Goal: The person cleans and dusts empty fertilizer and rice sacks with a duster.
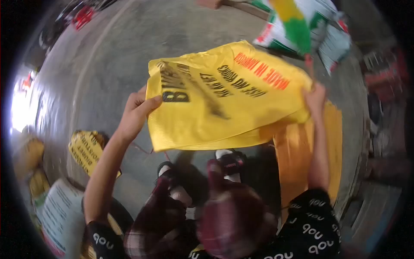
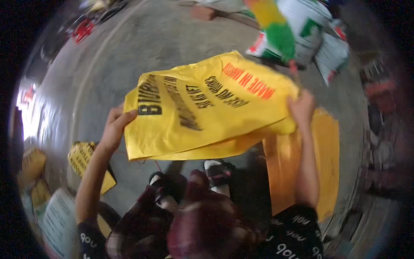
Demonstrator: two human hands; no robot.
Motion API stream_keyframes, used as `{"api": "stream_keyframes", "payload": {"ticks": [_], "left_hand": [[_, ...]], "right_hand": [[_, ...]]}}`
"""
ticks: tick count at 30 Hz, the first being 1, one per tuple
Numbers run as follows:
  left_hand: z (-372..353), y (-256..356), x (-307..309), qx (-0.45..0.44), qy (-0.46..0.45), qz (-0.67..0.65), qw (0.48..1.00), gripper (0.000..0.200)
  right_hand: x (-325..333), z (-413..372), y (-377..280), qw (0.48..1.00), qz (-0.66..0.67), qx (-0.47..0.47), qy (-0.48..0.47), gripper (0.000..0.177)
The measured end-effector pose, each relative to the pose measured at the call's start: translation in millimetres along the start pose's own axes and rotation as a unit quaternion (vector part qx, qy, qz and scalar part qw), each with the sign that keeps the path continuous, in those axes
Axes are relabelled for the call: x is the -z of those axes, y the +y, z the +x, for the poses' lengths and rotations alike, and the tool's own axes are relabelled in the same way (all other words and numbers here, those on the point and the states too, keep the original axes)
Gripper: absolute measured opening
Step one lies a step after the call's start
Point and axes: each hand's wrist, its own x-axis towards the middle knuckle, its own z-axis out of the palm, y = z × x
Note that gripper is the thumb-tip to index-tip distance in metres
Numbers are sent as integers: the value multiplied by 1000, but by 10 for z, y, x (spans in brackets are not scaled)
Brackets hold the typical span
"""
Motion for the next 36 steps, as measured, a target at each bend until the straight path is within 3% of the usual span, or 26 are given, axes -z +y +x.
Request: {"api": "stream_keyframes", "payload": {"ticks": [1,2,3,4,5,6,7,9,11,13,15,16,17,18,20,22,24,25,26,27,28,29,31,32,34,36], "left_hand": [[-51,330,-310,-41,-51,43,997,19],[-170,643,-752,-97,-103,88,986,18],[-259,809,-1095,-155,-138,100,973,19],[-290,891,-1425,-248,-166,131,945,17],[-352,977,-1785,-343,-189,161,906,15],[-452,1034,-2220,-340,-185,111,915,14],[-86,1228,-2522,-326,-164,58,929,14],[-327,1067,-3002,-226,-284,70,929,16],[-408,862,-3640,-200,-353,39,913,21],[-581,576,-4136,-93,-555,92,821,30],[-846,-48,-4619,-199,-585,47,784,37],[-935,194,-4492,-141,-619,98,766,38],[-993,463,-4322,-81,-650,149,741,40],[-1008,442,-4304,-86,-648,156,741,40],[-1017,357,-4329,-125,-833,190,505,45],[-1000,201,-4242,-115,-791,278,533,46],[-902,374,-4100,-73,-715,423,552,46],[-771,589,-4042,-43,-687,478,546,45],[-737,582,-4031,-39,-688,479,544,45],[-713,554,-4033,-90,-637,503,576,45],[-710,523,-4046,-142,-582,523,606,44],[-729,497,-4055,-140,-584,522,605,44],[-771,457,-4056,-190,-564,514,617,45],[-808,458,-4052,-189,-569,515,613,45],[-880,497,-4019,-176,-603,527,573,44],[-889,568,-3930,-175,-616,528,558,45]], "right_hand": [[537,82,10,994,-96,-6,53,27],[1411,92,181,995,64,0,75,25],[1814,138,526,998,7,-4,64,27],[2175,221,1119,989,-91,55,100,29],[2611,55,1089,986,-127,52,91,33],[2953,61,1712,984,-151,47,86,36],[3017,558,1679,983,-170,6,72,34],[3351,70,1721,974,-201,-75,72,30],[3682,-178,2112,959,-250,-120,55,26],[3868,-730,2525,937,-301,-173,48,25],[3882,-1001,2954,906,-344,-247,1,28],[3867,-1215,3247,885,-366,-287,-27,30],[3831,-1491,3815,913,-305,-271,9,33],[3723,-1775,4277,935,-241,-255,51,37],[3504,-2075,4448,885,-323,-334,8,44],[3100,-2293,4436,859,-414,-299,22,45],[2714,-2116,3169,887,-265,-378,-17,41],[2353,-2277,3172,905,-130,-403,30,38],[1983,-2499,3405,940,-69,-331,-42,32],[1653,-2634,3086,964,-33,-258,54,27],[1869,-2310,1983,907,121,-403,-32,32],[1398,-2532,2088,908,128,-399,-15,38],[908,-2594,1671,964,125,-231,37,44],[837,-2545,1579,962,126,-237,39,44],[729,-2453,1444,964,-40,-256,-64,30],[623,-2494,1711,957,-69,-260,-111,26]]}}
